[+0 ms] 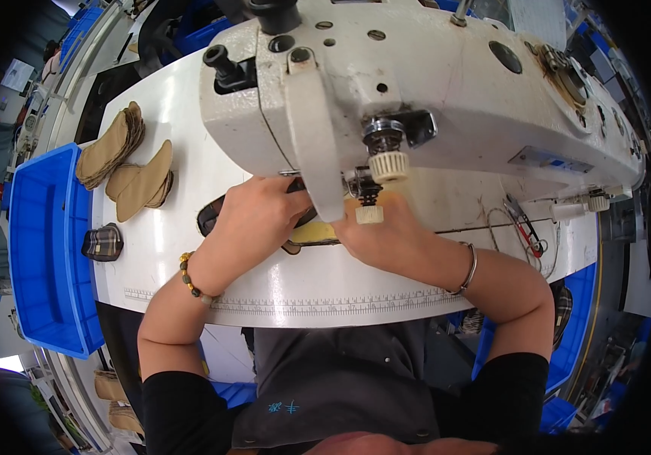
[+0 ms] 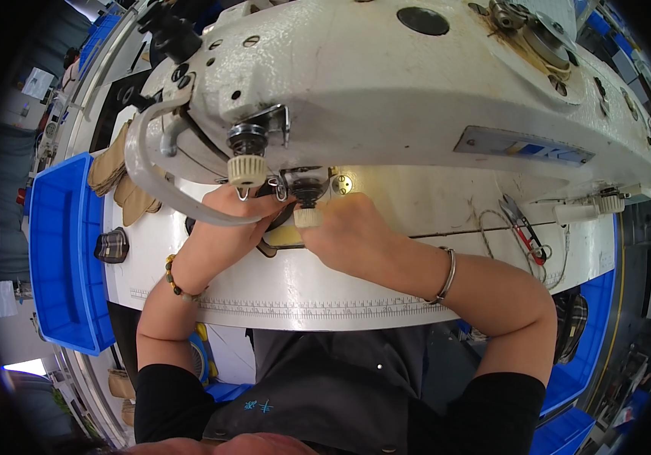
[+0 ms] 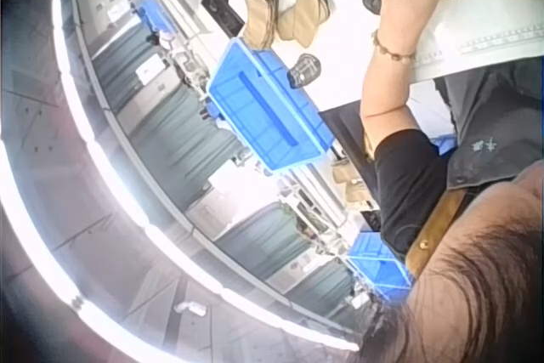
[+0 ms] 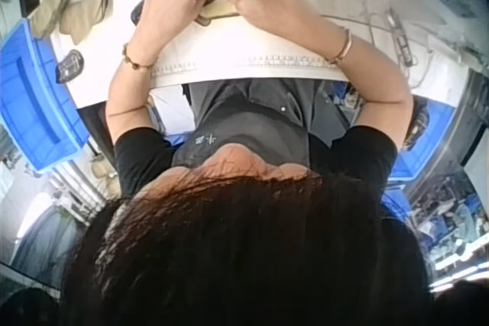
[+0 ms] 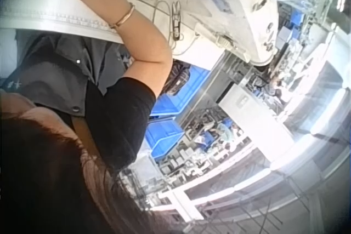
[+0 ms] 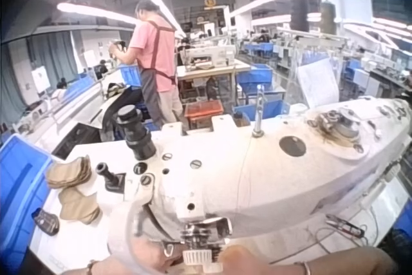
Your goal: Sewing together various components of a shoe using an industrial sewing machine.
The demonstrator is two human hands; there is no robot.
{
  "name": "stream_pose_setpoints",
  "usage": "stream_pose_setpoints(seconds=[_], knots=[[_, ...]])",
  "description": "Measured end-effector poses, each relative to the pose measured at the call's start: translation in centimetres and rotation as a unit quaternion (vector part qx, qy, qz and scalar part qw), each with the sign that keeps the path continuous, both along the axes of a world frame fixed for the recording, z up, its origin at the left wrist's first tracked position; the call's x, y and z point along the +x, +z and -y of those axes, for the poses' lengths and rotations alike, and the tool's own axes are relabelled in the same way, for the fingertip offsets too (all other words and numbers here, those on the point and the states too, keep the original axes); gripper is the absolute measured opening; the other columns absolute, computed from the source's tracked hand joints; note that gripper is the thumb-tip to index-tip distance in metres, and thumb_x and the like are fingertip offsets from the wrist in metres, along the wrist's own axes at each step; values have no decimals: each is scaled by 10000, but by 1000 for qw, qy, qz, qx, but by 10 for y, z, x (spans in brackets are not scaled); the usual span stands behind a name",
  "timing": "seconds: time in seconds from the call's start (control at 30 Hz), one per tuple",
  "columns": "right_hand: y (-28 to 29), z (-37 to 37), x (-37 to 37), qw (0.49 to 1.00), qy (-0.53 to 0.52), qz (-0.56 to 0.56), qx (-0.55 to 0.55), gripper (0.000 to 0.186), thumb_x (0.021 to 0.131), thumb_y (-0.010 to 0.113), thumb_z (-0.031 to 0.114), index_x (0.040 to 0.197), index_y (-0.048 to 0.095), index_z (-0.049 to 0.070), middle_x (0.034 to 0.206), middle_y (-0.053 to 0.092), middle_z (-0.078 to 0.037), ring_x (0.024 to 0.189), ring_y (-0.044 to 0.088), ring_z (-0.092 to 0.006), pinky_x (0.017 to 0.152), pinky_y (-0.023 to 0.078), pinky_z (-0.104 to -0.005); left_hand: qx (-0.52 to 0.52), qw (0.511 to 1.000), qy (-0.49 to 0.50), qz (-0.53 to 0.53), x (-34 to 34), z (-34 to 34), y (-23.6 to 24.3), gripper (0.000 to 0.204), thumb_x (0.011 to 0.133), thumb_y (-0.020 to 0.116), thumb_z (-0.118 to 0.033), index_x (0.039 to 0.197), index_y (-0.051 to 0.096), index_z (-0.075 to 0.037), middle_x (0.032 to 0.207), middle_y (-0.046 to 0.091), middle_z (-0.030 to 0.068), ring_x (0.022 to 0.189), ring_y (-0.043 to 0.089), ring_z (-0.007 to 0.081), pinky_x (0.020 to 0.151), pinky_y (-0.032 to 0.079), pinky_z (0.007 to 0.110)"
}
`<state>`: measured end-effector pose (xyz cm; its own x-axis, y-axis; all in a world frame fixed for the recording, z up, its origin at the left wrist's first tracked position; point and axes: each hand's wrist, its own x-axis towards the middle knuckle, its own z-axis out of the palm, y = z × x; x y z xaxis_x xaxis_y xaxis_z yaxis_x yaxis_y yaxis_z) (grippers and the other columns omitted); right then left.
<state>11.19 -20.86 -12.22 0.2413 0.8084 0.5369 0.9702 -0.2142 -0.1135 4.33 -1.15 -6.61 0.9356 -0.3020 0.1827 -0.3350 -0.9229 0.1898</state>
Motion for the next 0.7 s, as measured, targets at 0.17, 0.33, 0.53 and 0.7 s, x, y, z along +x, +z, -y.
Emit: stream_pose_setpoints(seconds=[0.17,0.33,0.53,0.7], knots=[[1,5,3,997,8,-44,-58,87,682,673,137,673,666,51,634,594,-113,558,629,-268,486,485,-400,27,999,23,20,0,5,0,171,731,678,-83,882,742,-131,806,643,61,728,653,257,595,538,365],[3,5,4,997,-10,-56,-60,101,696,685,161,663,679,66,642,588,-107,578,634,-266,491,482,-401,14,999,31,12,1,1,-4,146,754,716,-100,892,754,-127,784,653,69,690,652,274,593,532,376],[-9,3,4,991,-9,-133,33,90,695,679,152,670,684,66,648,586,-100,585,638,-258,489,479,-395,4,999,33,10,3,-4,-5,108,763,757,-116,870,741,-109,740,655,76,622,642,302,565,517,397],[-10,4,6,991,-9,-131,32,86,684,677,149,670,685,64,643,577,-93,586,637,-253,488,479,-395,5,999,31,-13,4,-4,1,88,766,756,-120,814,695,-79,730,654,115,629,644,324,552,508,410]])
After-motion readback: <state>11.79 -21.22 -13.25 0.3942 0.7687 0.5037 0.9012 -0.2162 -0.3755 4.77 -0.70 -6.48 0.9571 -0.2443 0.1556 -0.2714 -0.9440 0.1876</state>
